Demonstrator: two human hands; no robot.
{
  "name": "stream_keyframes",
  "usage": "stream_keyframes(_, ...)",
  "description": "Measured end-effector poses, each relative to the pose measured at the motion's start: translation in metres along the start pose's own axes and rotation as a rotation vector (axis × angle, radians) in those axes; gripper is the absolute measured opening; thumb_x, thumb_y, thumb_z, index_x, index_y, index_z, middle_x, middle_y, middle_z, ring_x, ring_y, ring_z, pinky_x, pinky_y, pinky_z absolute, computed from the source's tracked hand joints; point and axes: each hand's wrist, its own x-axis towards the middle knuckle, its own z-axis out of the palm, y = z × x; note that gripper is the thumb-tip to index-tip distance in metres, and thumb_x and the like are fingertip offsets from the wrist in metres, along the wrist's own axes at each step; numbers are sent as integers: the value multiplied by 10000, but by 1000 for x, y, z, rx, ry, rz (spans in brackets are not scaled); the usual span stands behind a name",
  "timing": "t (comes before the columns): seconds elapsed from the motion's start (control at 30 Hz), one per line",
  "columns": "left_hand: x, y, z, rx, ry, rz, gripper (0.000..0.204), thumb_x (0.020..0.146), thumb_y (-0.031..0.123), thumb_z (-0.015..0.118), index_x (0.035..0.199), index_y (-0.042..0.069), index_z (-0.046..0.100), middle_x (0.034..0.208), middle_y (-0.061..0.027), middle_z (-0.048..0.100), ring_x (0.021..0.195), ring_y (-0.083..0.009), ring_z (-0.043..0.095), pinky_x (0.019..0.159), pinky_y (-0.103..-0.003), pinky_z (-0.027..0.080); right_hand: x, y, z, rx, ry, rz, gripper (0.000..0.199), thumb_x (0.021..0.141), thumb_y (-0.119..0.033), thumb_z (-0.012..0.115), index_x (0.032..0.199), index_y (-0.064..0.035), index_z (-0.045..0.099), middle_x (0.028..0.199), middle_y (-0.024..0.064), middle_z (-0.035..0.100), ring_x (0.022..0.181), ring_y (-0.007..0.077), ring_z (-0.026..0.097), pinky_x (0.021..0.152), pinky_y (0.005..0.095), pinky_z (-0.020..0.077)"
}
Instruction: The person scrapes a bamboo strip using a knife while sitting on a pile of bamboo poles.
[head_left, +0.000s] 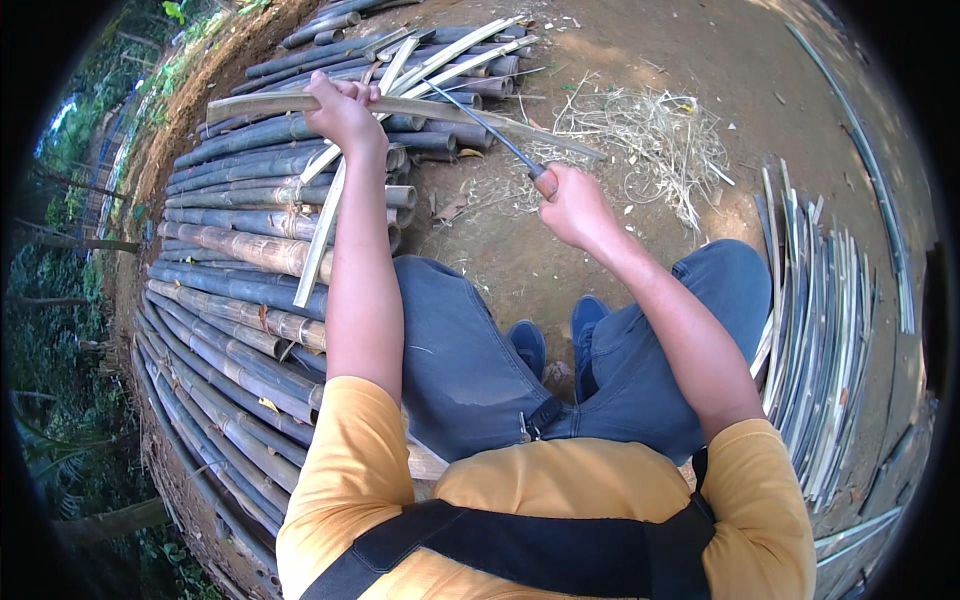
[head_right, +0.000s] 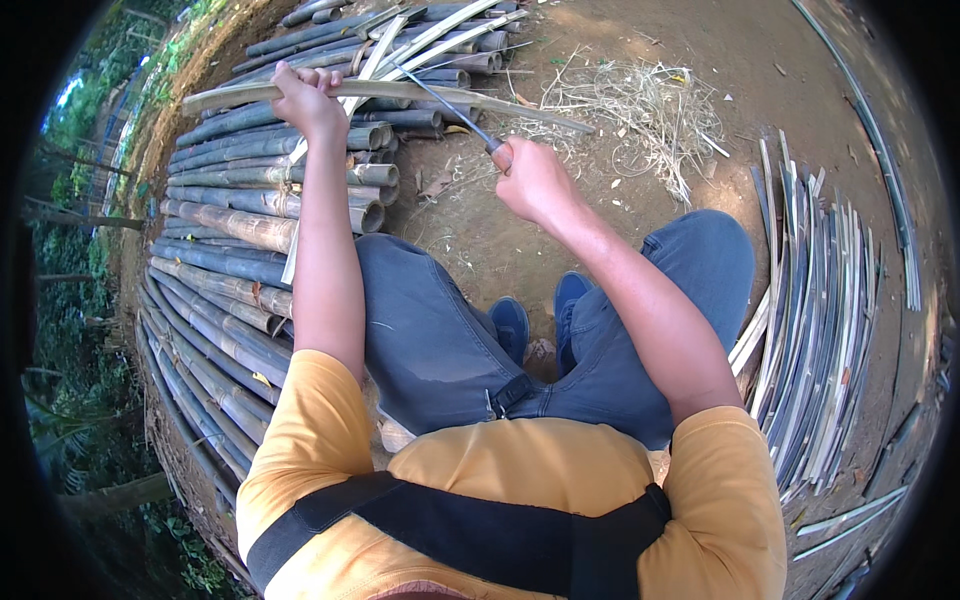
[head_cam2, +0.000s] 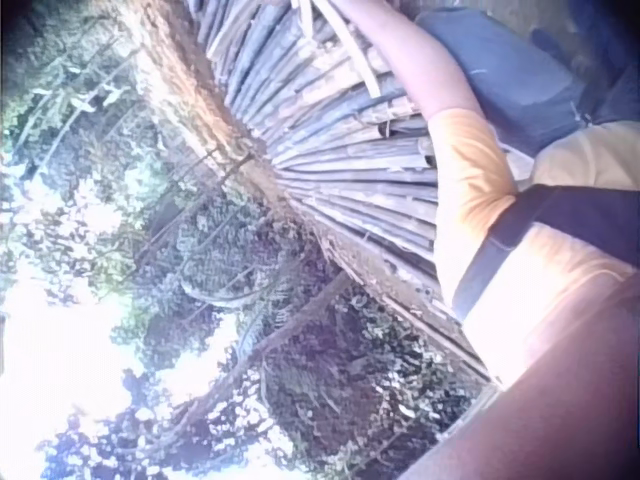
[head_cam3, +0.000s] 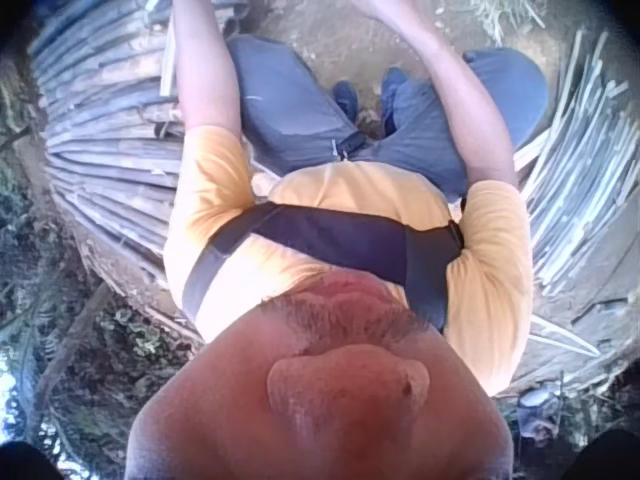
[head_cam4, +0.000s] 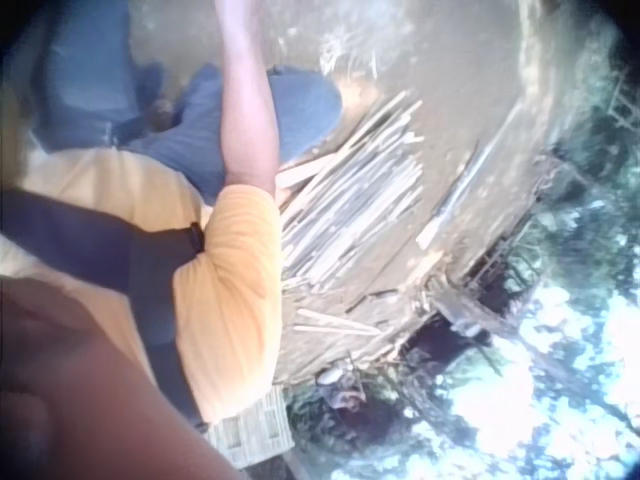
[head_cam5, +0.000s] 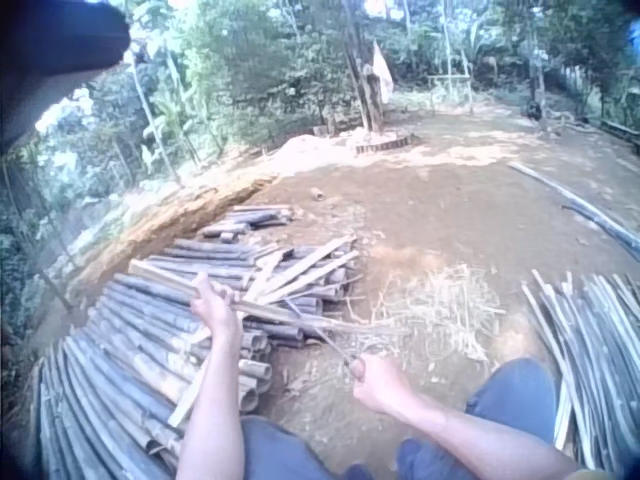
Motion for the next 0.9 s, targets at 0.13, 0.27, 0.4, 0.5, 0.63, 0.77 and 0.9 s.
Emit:
stream_keyframes(0.13, -2, -2, 4, -16, 37, 0, 417, 1036, 262, 478, 682, 99, 328, 540, 4, 315, 456, -141, 346, 469, -347, 379, 4, 8, 4, 93, 33, 88, 172, 954, -161, 542, 944, 0, 602, 856, 244, 675, 831, 415, 669, 734, 486, 496)
stream_keyframes(0.27, 1, 0, -1, -38, 1, 21, 398, 1037, 242, 479, 698, 86, 340, 535, 5, 309, 448, -131, 357, 462, -346, 389, -4, -14, -3, 63, 5, 35, 149, 909, -140, 567, 943, 0, 602, 850, 253, 669, 840, 425, 667, 743, 488, 499)
stream_keyframes(0.4, -10, -7, 15, -59, -46, 85, 424, 1044, 225, 475, 665, 78, 352, 512, -19, 370, 427, -129, 375, 438, -330, 390, 8, 16, 5, -33, 87, 9, 140, 865, -125, 584, 923, 2, 595, 843, 263, 666, 863, 437, 667, 758, 503, 495)
stream_keyframes(0.5, 6, -16, -2, -77, 112, -9, 415, 1042, 356, 542, 707, 157, 399, 555, 40, 355, 413, -96, 357, 377, -285, 330, 12, 9, 6, -40, 90, 28, 133, 873, -118, 582, 916, 6, 595, 851, 270, 669, 878, 446, 667, 767, 508, 494)
stream_keyframes(0.63, 9, -16, 0, -65, 135, -48, 402, 1040, 301, 521, 692, 139, 400, 543, 24, 372, 416, -111, 373, 390, -302, 356, -3, -10, -3, -33, 72, -52, 164, 916, -140, 570, 928, 19, 608, 858, 286, 667, 882, 460, 661, 774, 509, 495)
stream_keyframes(0.77, 4, -17, 9, -142, 61, -36, 370, 1041, 262, 513, 710, 128, 414, 545, 16, 386, 418, -111, 384, 388, -310, 371, 20, 23, 5, -74, 135, 19, 181, 903, -152, 578, 916, 26, 609, 838, 279, 663, 848, 461, 655, 754, 494, 494)
stream_keyframes(0.9, -1, -7, 14, -85, 130, -59, 382, 1035, 267, 531, 701, 127, 411, 535, 22, 371, 408, -110, 368, 389, -303, 360, 21, 31, 3, -68, 109, 44, 174, 885, -145, 562, 913, 18, 617, 839, 279, 661, 836, 453, 658, 741, 490, 490)
